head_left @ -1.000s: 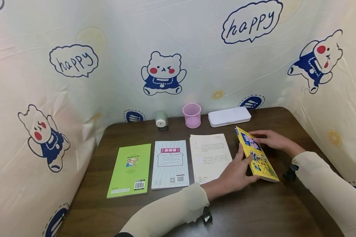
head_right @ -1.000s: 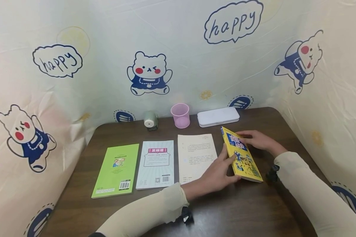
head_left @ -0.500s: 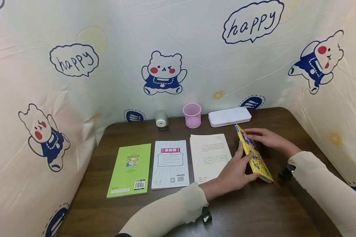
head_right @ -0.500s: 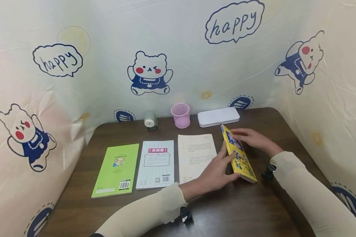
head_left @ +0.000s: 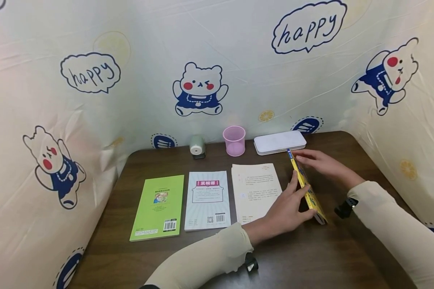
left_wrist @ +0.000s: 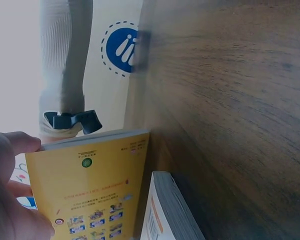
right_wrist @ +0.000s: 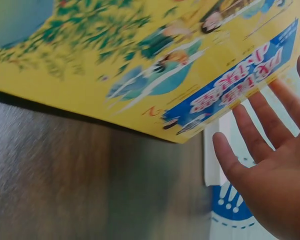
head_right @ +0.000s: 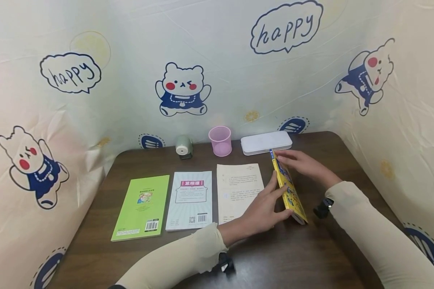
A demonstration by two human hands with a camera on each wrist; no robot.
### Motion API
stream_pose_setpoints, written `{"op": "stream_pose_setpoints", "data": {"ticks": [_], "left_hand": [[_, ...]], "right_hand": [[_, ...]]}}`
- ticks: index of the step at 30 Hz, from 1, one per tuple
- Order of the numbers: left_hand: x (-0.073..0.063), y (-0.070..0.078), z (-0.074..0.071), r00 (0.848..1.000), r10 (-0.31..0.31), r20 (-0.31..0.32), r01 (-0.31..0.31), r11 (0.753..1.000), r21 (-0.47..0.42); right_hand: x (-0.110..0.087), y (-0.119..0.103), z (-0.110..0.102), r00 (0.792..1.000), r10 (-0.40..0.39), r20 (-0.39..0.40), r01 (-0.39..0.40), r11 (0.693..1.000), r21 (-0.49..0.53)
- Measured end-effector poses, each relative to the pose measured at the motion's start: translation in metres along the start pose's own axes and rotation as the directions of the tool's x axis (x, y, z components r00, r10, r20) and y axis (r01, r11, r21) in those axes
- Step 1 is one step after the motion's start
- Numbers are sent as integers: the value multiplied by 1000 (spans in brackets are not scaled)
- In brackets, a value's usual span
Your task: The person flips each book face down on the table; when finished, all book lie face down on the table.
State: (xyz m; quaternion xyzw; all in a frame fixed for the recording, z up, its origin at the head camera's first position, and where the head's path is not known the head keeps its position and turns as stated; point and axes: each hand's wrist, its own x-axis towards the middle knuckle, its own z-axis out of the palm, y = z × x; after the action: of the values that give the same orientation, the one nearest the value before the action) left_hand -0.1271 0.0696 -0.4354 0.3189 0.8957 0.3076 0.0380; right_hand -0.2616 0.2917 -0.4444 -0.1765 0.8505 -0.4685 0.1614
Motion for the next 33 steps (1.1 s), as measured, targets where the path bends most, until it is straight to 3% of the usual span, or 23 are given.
{"op": "stream_pose_setpoints", "data": {"ticks": [12,27,33], "left_hand": [[-3,3,-4,997,48,-60,-46,999,20],[-6,6,-10,998,49,-37,-50,999,-8],[-5,5,-6,996,78,-45,-79,997,-11]], "right_hand": [[3,-27,1,999,-36,-37,33,996,-78],[3,-32,1,999,-39,-29,41,998,41],[2,-29,-1,998,-47,-32,48,998,32]]}}
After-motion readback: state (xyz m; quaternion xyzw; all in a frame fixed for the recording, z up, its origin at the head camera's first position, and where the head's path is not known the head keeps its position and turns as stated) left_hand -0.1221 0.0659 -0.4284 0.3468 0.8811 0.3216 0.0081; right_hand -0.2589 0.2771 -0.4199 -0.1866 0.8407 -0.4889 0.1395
